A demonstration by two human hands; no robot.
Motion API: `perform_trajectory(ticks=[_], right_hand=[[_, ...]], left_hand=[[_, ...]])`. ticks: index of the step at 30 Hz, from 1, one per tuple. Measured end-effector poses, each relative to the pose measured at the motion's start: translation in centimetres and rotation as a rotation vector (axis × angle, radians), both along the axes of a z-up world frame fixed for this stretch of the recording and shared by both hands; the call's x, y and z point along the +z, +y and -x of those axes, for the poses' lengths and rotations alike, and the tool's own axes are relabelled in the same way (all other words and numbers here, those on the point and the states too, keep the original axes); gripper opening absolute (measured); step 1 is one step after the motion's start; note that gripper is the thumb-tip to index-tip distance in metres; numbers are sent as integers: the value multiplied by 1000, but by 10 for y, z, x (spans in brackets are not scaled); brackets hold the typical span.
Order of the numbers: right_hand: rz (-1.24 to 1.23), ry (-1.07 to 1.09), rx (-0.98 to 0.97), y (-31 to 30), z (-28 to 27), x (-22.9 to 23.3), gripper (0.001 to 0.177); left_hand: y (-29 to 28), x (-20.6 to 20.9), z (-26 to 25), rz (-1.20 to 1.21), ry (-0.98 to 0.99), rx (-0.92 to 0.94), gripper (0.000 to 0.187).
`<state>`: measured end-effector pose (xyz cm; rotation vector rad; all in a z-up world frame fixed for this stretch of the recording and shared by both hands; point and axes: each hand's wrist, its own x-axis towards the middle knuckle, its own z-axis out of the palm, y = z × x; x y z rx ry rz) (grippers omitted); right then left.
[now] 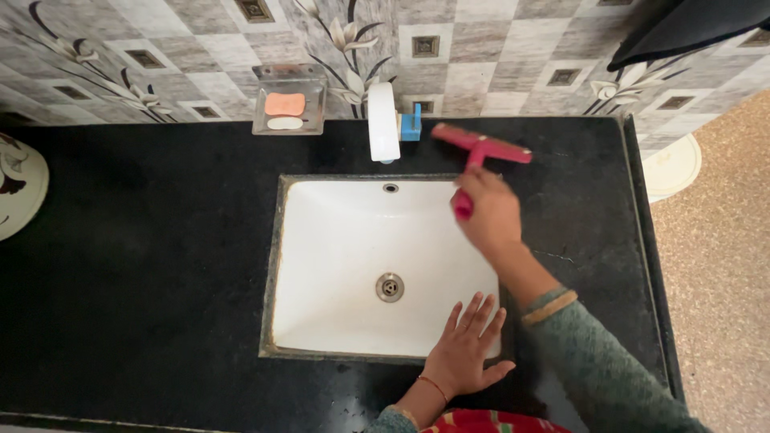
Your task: The person uses a pink squeegee to wipe water from a black countertop and a white sink. They systematically move the squeegee across the countertop surface and the sink basin, pushing liquid toward the drain.
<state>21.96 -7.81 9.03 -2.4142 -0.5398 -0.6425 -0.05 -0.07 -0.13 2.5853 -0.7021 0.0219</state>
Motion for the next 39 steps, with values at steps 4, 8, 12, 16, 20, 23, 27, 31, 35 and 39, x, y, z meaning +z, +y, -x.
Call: perform_trajectory(ticks=[4, 8, 12, 16, 20, 23, 27, 31, 35, 39], right_hand=[[-51, 120, 75, 10, 37, 15, 21], [-120, 238, 113, 7, 74, 41, 19], [-112, 221, 114, -12, 77, 55, 22], [-38, 48, 164, -51, 23, 51, 27], [56, 40, 130, -85, -27, 41, 24], [-29, 91, 117, -96, -33, 32, 25], [-36, 105, 103, -93, 0, 29, 23], [-19, 160, 90, -77, 62, 42, 25], [-74, 252, 151, -68, 100, 60, 28], [-86, 221, 199, -78, 79, 65, 28]], left_hand=[[0, -2, 1, 9, 6, -3, 87], [2, -2, 0, 69, 143, -18, 84], [1, 0, -2, 62, 132, -30, 86], [0, 2, -2, 72, 73, -14, 87], [1, 1, -1, 24, 27, -10, 88], [0, 0, -2, 25, 41, -18, 88], [1, 1, -2, 41, 53, -15, 86], [0, 5, -2, 51, 83, -13, 88], [1, 7, -4, 36, 60, -8, 88], [1, 8, -3, 48, 54, -12, 89]])
